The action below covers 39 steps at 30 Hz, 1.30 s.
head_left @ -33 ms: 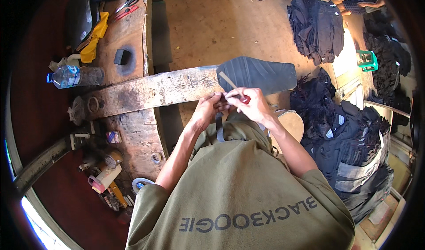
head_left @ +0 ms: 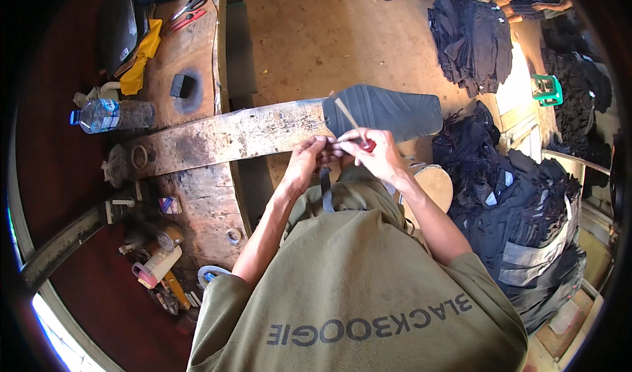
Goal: The person uses a red-handled screwdriver to puncture holes in a dark gray rubber-like material on a wooden workbench. After finishing the puncturing, the person picks up a pair of dark blue pants and rubs a small black rectangular object along the fabric surface.
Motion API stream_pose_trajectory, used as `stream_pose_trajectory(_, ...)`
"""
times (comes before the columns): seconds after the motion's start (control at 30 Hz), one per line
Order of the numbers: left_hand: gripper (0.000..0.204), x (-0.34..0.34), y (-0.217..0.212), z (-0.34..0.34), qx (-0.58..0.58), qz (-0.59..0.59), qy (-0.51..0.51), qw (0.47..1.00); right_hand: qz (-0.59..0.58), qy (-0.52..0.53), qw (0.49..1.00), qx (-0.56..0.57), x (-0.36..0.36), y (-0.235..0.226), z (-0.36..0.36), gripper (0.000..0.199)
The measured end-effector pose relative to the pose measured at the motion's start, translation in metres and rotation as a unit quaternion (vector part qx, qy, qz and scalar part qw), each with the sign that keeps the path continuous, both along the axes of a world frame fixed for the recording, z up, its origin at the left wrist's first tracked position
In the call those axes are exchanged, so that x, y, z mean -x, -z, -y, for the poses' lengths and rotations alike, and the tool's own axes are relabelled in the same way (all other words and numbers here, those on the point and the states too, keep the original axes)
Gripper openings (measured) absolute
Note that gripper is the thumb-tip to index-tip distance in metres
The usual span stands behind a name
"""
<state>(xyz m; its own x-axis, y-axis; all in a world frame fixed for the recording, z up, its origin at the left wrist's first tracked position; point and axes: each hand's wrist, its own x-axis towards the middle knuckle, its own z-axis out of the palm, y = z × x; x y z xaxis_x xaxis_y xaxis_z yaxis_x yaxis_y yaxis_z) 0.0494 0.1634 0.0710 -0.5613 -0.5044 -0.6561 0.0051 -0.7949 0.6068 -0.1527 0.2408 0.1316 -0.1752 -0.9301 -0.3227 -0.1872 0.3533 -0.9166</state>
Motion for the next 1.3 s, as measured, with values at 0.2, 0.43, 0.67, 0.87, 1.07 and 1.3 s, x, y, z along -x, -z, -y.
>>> stream_pose_trajectory(0.2, 0.031, -0.015, 0.017, 0.047, 0.403, 0.245, 0.024, 0.881, 0.038, 0.065, 0.996, -0.056, 0.008, 0.05, 0.029, 0.022)
stream_pose_trajectory(0.43, 0.036, -0.01, 0.054, 0.069, 0.679, 0.203, 0.101, 0.698, 0.06, 0.122, 0.986, -0.101, 0.001, 0.084, 0.052, 0.02)
stream_pose_trajectory(0.67, 0.037, -0.006, 0.073, 0.059, 0.684, 0.242, 0.056, 0.686, 0.013, 0.125, 0.99, -0.063, -0.013, 0.089, 0.055, 0.023)
stream_pose_trajectory(0.87, 0.035, 0.001, 0.071, 0.053, 0.668, 0.254, 0.079, 0.695, -0.011, 0.147, 0.986, -0.077, -0.017, 0.092, 0.056, 0.021)
stream_pose_trajectory(1.07, 0.035, 0.002, 0.07, 0.052, 0.672, 0.246, 0.094, 0.692, -0.04, 0.163, 0.984, -0.062, -0.023, 0.095, 0.057, 0.021)
stream_pose_trajectory(1.3, 0.035, 0.003, 0.067, 0.054, 0.666, 0.248, 0.115, 0.694, -0.043, 0.189, 0.98, -0.053, -0.028, 0.095, 0.056, 0.028)
